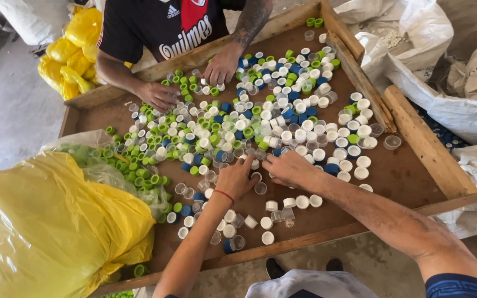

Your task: The person sorts plastic bottle caps by color on a wooden tray. They pick green caps and place them into a large sack on the floor, then pick white caps and place them into a different sack. The person repeats this process throughout the clip.

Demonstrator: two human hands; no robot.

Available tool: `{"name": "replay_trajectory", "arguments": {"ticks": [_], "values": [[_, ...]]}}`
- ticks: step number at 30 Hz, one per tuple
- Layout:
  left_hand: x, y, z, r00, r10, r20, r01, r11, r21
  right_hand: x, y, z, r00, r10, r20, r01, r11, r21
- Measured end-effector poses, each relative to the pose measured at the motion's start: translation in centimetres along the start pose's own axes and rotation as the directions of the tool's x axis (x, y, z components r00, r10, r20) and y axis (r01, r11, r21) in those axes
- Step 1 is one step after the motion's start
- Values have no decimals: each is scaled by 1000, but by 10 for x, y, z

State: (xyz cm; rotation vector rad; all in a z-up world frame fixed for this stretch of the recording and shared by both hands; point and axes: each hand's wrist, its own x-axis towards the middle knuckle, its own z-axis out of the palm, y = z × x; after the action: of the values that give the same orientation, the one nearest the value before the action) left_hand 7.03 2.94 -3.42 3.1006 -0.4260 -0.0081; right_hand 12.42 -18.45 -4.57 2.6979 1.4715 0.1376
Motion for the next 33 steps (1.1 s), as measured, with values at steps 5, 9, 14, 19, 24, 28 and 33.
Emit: {"name": "replay_trajectory", "arguments": {"ticks": [5,9,14,19,24,28,33], "values": [[7,6,13,997,60,48,-63,996,63,2,5,11,1000,-18,18,18,999,31],[6,6,16,995,103,18,-103,993,51,2,10,14,998,-21,54,16,996,91],[0,4,9,994,113,-14,-113,994,5,0,20,-26,996,-42,77,22,969,246],[-1,1,-11,999,-1,-46,-9,976,-217,-2,39,-73,981,196,-10,-117,625,772],[5,-5,-36,985,-160,63,153,654,-741,-13,39,-93,901,433,-6,-65,149,987],[0,14,-60,984,-138,114,104,-78,-992,-2,43,-59,876,467,121,13,-275,961],[3,15,-44,985,-102,142,119,-205,-971,-4,36,-71,892,407,198,-32,-381,924]]}}
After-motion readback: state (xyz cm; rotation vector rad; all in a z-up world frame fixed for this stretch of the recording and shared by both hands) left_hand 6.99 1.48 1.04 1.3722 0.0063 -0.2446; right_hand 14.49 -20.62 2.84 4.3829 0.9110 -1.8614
